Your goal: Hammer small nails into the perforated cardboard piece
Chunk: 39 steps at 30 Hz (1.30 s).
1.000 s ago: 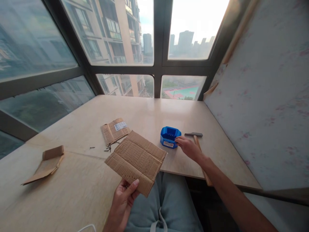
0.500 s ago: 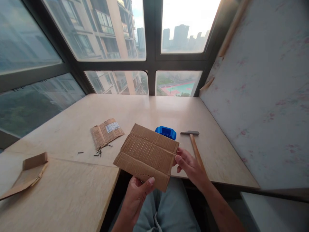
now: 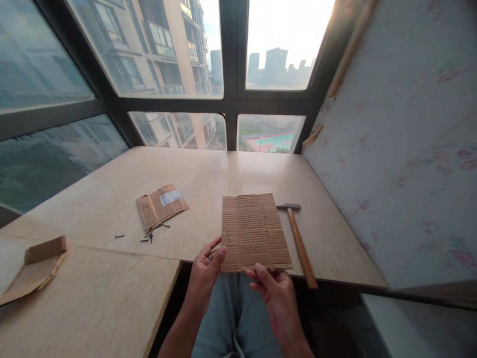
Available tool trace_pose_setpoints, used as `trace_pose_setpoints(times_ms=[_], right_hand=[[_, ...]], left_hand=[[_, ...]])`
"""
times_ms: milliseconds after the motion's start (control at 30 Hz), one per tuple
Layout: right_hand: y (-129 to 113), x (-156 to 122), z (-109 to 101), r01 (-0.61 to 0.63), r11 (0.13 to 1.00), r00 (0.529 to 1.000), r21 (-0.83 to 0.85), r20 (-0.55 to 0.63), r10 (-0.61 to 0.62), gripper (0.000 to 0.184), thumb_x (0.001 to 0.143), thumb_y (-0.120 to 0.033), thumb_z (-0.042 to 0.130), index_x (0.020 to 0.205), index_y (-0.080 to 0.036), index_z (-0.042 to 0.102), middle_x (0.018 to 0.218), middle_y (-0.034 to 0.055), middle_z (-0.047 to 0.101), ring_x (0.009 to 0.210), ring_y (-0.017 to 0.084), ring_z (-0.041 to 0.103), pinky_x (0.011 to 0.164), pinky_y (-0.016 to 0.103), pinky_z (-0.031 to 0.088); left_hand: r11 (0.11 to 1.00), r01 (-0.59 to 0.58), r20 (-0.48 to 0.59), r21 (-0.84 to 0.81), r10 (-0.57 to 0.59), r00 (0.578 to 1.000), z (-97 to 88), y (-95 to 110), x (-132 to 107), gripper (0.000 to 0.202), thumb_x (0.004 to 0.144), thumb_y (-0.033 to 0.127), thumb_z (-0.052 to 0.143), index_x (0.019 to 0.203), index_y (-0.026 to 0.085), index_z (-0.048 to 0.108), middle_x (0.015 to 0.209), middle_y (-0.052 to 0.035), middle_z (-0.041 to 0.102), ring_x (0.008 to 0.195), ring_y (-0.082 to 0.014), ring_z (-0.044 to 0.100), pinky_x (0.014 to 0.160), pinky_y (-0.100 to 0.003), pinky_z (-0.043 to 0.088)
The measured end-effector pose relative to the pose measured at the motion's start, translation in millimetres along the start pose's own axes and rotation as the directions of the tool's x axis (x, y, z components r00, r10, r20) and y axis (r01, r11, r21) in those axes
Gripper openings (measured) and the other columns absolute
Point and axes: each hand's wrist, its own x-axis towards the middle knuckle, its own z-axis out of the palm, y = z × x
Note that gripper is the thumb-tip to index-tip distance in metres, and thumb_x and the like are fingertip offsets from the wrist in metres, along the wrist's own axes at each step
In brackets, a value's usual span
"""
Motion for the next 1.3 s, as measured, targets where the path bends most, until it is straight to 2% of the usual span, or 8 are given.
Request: trace_pose_setpoints(times_ms=[200, 367, 567, 700, 800, 900, 1100, 1300], right_hand=[[0, 6, 6, -0.066, 0.996, 0.992, 0.063, 0.116, 0.058, 0.047, 0.061, -0.033, 0.091, 0.096, -0.013, 0.068, 0.092, 0.0072, 0.075, 0.083, 0.024, 0.074, 0.063, 0.027, 0.061], [-8, 6, -4, -0.103, 0.994, 0.981, 0.023, 0.166, 0.098, 0.053, 0.068, -0.04, 0.087, 0.107, -0.014, 0.062, 0.107, 0.0112, 0.073, 0.087, 0.027, 0.074, 0.063, 0.032, 0.061], [-13, 7, -27, -0.045, 0.998, 0.996, 0.051, 0.077, 0.041, 0.044, 0.074, -0.043, 0.082, 0.101, -0.017, 0.058, 0.098, 0.0073, 0.073, 0.087, 0.026, 0.073, 0.064, 0.032, 0.06], [-16, 4, -33, 0.039, 0.999, 0.999, 0.033, -0.036, -0.038, 0.057, 0.071, -0.043, 0.084, 0.115, -0.022, 0.054, 0.099, 0.0041, 0.072, 0.086, 0.024, 0.073, 0.063, 0.032, 0.061], [-18, 2, -33, 0.114, 0.993, 0.99, -0.022, -0.076, -0.115, 0.064, 0.07, -0.041, 0.085, 0.121, -0.023, 0.051, 0.099, 0.003, 0.072, 0.085, 0.023, 0.073, 0.064, 0.031, 0.061], [-20, 5, -32, 0.128, 0.99, 0.988, -0.052, -0.082, -0.132, 0.059, 0.069, -0.042, 0.085, 0.116, -0.021, 0.055, 0.093, 0.003, 0.072, 0.079, 0.021, 0.073, 0.062, 0.029, 0.06], [-31, 18, -21, 0.172, 0.983, 0.981, -0.07, -0.076, -0.177, 0.05, 0.066, -0.039, 0.087, 0.102, -0.019, 0.059, 0.079, 0.0003, 0.072, 0.067, 0.018, 0.072, 0.056, 0.025, 0.058], [-50, 52, -4, 0.171, 0.983, 0.985, -0.071, -0.005, -0.172, 0.049, 0.059, -0.039, 0.089, 0.094, -0.017, 0.061, 0.083, 0.0027, 0.074, 0.062, 0.017, 0.071, 0.049, 0.023, 0.054]], left_hand=[[1.0, 0.003, -0.028, -0.011, -0.003, 1.0, -1.7, -7, 3, 0.077, 0.064, 0.025, 0.086, 0.132, 0.011, 0.052, 0.104, -0.0149, 0.074, 0.092, -0.027, 0.073, 0.077, -0.033, 0.061], [1.0, -0.001, -0.065, -0.018, -0.001, 0.998, -10.1, -6, 0, 0.074, 0.069, 0.023, 0.084, 0.134, 0.011, 0.05, 0.108, -0.0156, 0.073, 0.091, -0.0235, 0.073, 0.075, -0.028, 0.061], [1.0, 0.004, -0.052, -0.017, -0.005, 0.999, -8.1, 0, -2, 0.077, 0.066, 0.022, 0.085, 0.133, 0.013, 0.051, 0.114, -0.0165, 0.07, 0.094, -0.0257, 0.072, 0.071, -0.028, 0.061], [0.993, 0.104, -0.006, 0.062, -0.104, 0.995, -6.5, 1, -5, 0.078, 0.064, 0.025, 0.086, 0.133, 0.015, 0.051, 0.116, -0.0157, 0.07, 0.091, -0.0286, 0.072, 0.057, -0.03, 0.062], [0.982, 0.159, 0.006, 0.104, -0.16, 0.987, -8.9, 0, -4, 0.07, 0.063, 0.027, 0.086, 0.125, 0.014, 0.056, 0.107, -0.0155, 0.072, 0.079, -0.0263, 0.074, 0.05, -0.028, 0.06], [0.988, 0.123, -0.006, 0.09, -0.123, 0.992, -11.4, -1, -2, 0.064, 0.062, 0.027, 0.087, 0.118, 0.013, 0.06, 0.097, -0.012, 0.074, 0.07, -0.0219, 0.073, 0.053, -0.026, 0.06], [0.998, 0.026, 0.021, 0.052, -0.027, 0.999, -6.4, 7, 8, 0.066, 0.062, 0.027, 0.087, 0.121, 0.013, 0.061, 0.088, -0.0073, 0.074, 0.066, -0.0199, 0.072, 0.054, -0.025, 0.059], [0.997, -0.063, 0.026, 0.05, 0.062, 0.998, 8.8, 19, 45, 0.057, 0.066, 0.024, 0.084, 0.116, 0.01, 0.06, 0.081, -0.0058, 0.072, 0.063, -0.0164, 0.071, 0.057, -0.025, 0.06]])
